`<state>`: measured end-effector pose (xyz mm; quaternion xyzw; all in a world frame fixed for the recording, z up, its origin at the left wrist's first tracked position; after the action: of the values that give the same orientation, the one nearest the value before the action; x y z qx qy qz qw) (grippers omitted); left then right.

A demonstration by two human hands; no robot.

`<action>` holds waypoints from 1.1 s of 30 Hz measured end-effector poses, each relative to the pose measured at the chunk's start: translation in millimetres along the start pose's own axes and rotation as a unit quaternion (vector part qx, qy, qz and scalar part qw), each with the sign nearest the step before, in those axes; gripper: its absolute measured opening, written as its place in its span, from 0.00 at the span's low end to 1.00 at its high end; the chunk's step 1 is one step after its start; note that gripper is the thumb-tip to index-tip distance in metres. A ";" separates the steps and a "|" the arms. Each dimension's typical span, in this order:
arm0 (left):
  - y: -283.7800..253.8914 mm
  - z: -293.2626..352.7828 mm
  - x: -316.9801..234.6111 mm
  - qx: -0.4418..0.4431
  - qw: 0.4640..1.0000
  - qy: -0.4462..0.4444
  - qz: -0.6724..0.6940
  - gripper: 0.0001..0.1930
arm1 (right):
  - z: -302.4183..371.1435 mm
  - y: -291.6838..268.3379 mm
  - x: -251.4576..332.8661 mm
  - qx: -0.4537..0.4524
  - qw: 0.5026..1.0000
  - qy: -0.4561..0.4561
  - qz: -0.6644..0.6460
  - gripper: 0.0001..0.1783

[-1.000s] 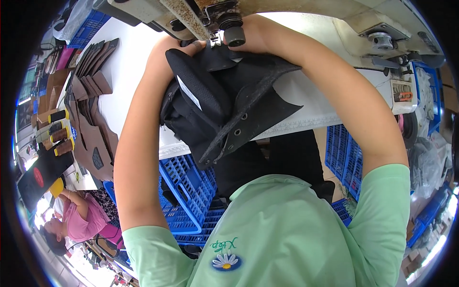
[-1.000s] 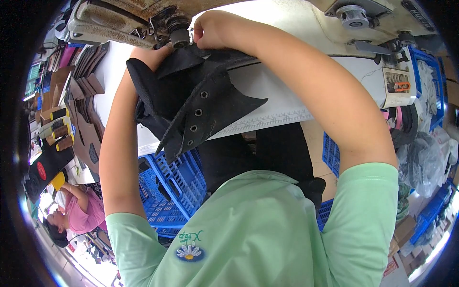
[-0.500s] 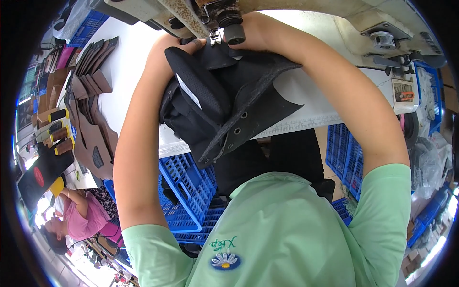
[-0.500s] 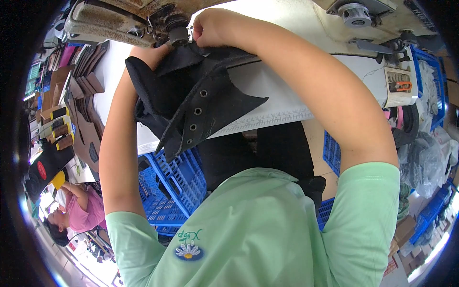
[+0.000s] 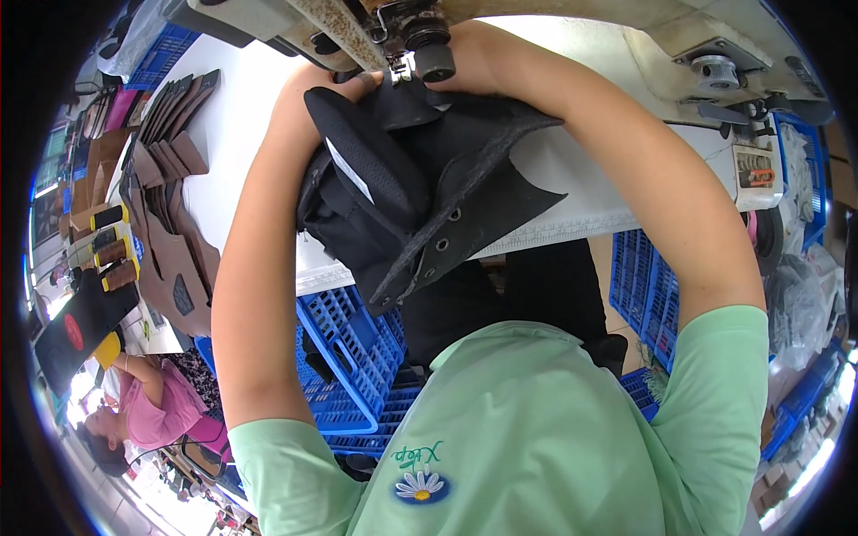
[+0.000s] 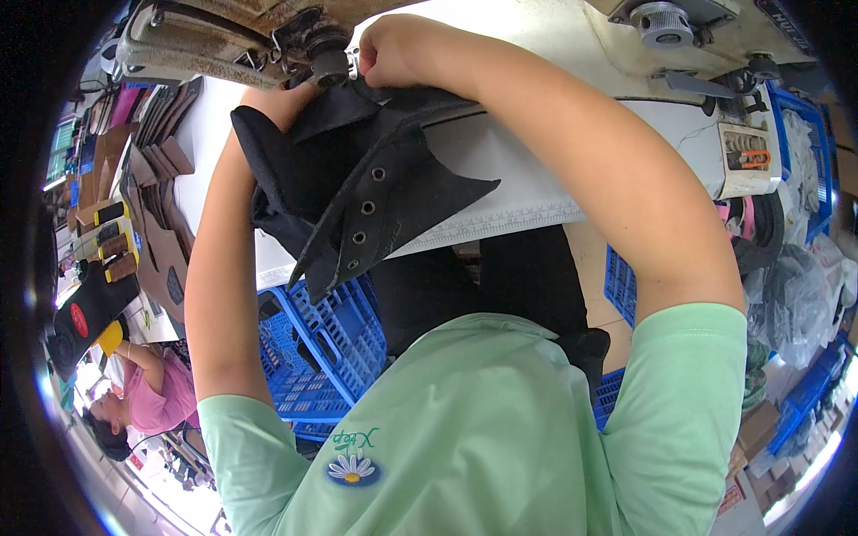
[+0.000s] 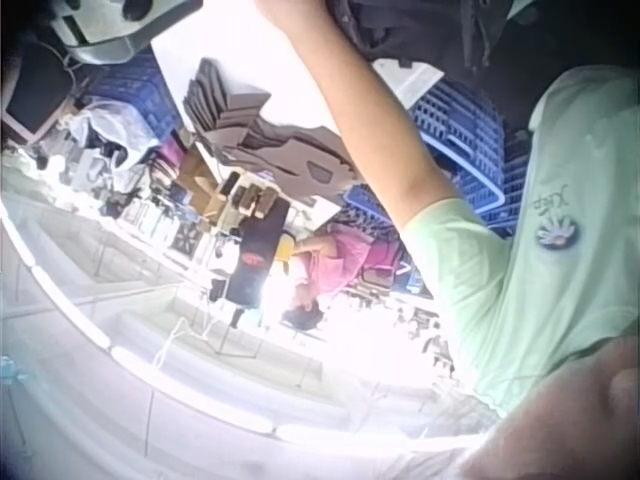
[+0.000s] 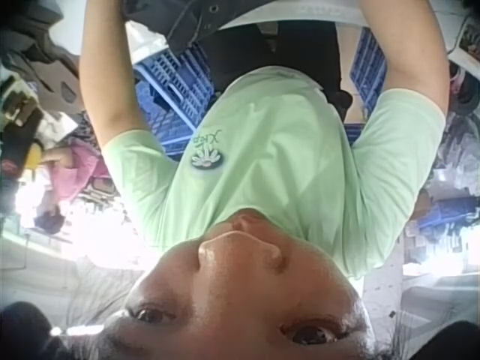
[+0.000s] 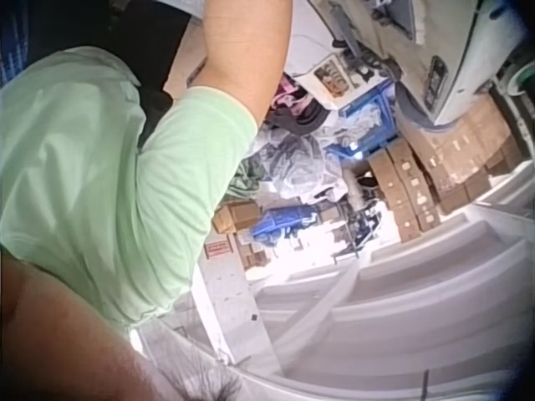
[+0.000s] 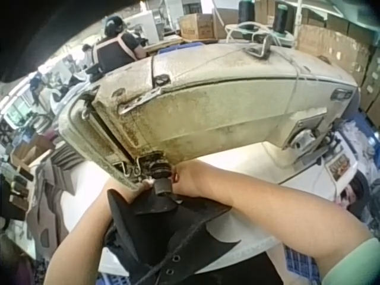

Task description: The recorder is stitching various components of a shoe using an industrial sewing machine.

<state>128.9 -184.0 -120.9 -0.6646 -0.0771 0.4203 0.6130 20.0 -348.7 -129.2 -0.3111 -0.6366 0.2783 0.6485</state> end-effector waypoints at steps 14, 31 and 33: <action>-19.3 6.0 -24.7 0.056 0.997 0.000 -0.055 0.30 | 3.7 0.1 -0.2 0.021 0.999 0.044 -0.015 0.17; -16.7 28.2 -13.7 0.063 0.994 -0.075 0.042 0.24 | 27.3 -14.4 10.9 0.066 0.998 0.003 -0.017 0.18; -16.8 29.9 -18.1 0.062 0.992 -0.091 0.060 0.24 | 31.6 -11.0 13.7 0.048 0.998 -0.031 -0.020 0.15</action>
<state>104.9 -168.8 -94.6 -0.5873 -0.0663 0.5190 0.6175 -11.5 -343.9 -112.1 -0.2582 -0.6482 0.3055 0.6480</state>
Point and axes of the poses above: each hand's wrist, its own z-axis away from the middle knuckle, its own y-axis out of the palm, x = y × z, the point moved 4 cm from there along -z, towards the middle knuckle, and after that the axes turned 1 degree about y, right-handed, at the moved point
